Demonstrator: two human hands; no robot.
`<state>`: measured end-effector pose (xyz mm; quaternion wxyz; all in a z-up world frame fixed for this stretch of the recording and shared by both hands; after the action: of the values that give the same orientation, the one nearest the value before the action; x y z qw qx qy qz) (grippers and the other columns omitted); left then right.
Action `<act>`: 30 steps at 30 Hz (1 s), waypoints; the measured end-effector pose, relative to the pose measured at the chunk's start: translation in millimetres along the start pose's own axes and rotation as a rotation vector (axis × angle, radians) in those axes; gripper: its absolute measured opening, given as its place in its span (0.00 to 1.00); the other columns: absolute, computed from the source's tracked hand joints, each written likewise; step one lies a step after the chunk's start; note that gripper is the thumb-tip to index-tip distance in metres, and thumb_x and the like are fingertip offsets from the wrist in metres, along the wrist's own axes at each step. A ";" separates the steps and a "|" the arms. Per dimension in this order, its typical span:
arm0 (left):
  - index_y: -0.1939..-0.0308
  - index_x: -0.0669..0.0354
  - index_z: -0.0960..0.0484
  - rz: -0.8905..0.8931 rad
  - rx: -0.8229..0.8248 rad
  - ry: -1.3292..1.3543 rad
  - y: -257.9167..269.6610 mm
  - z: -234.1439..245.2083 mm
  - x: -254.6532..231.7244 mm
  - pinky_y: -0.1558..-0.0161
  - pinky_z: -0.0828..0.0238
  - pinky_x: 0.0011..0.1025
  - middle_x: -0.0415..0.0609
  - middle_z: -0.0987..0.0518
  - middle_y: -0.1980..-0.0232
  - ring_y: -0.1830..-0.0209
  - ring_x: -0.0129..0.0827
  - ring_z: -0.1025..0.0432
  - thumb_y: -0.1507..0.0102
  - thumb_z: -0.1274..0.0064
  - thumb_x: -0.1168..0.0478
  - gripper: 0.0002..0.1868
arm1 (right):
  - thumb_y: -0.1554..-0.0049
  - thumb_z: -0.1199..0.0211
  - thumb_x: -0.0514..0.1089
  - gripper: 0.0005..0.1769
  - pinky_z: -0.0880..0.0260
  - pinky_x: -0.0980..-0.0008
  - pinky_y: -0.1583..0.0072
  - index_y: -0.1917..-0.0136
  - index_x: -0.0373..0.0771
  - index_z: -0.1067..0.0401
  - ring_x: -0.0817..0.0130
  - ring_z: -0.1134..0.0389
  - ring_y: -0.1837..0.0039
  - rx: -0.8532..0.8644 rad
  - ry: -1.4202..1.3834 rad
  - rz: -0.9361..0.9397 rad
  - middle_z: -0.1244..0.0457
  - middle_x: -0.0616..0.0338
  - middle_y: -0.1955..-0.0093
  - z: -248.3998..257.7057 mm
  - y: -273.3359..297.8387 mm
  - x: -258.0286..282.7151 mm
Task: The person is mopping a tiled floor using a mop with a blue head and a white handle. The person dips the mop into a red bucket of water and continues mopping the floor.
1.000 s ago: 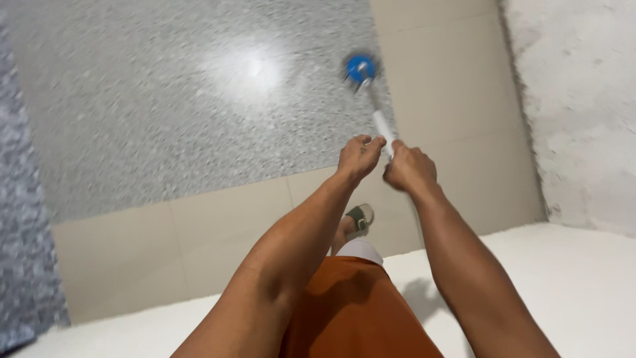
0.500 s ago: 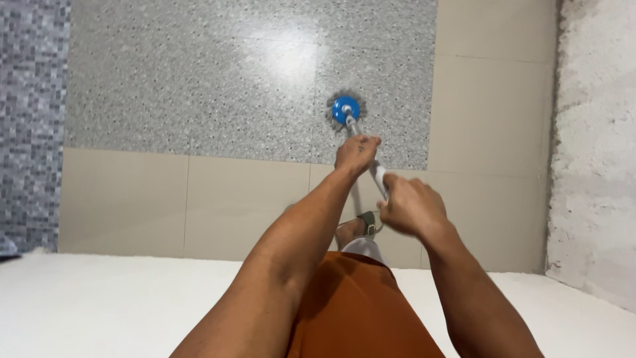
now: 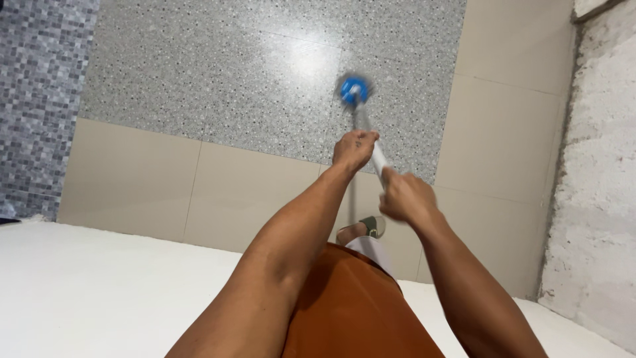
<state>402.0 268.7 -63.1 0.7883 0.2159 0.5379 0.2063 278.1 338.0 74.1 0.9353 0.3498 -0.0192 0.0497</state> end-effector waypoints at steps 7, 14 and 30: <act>0.50 0.52 0.14 0.111 0.018 0.078 2.7 -8.4 11.6 0.47 0.26 0.40 0.54 0.14 0.56 0.52 0.46 0.19 0.39 0.50 0.36 0.28 | 0.48 0.35 0.46 0.21 0.26 0.48 0.46 0.40 0.46 0.28 0.46 0.27 0.49 -0.033 0.023 0.055 0.29 0.44 0.54 27.3 17.0 13.2; 0.56 0.56 0.13 0.000 -0.158 0.209 15.1 23.2 5.9 0.53 0.25 0.38 0.51 0.14 0.62 0.58 0.42 0.19 0.40 0.48 0.37 0.27 | 0.49 0.38 0.39 0.27 0.26 0.48 0.47 0.35 0.43 0.32 0.44 0.27 0.47 -0.167 0.053 0.101 0.30 0.41 0.50 21.4 -125.9 -0.7; 0.51 0.49 0.11 0.095 -0.296 0.305 16.8 47.4 24.1 0.50 0.25 0.38 0.51 0.13 0.57 0.54 0.42 0.19 0.38 0.48 0.39 0.25 | 0.48 0.41 0.38 0.25 0.24 0.48 0.49 0.36 0.48 0.29 0.48 0.25 0.49 -0.033 0.250 0.280 0.29 0.47 0.52 43.2 -63.3 42.5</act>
<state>452.9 290.3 -56.4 0.7102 0.0892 0.6041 0.3503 327.0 265.6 68.4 0.9200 0.3195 0.0478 0.2219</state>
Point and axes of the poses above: each hand's wrist, its own y-axis away from the middle knuckle, its own z-axis out of the back of the hand, x = y × z, the point moved 7 cm from there along -y, towards the middle knuckle
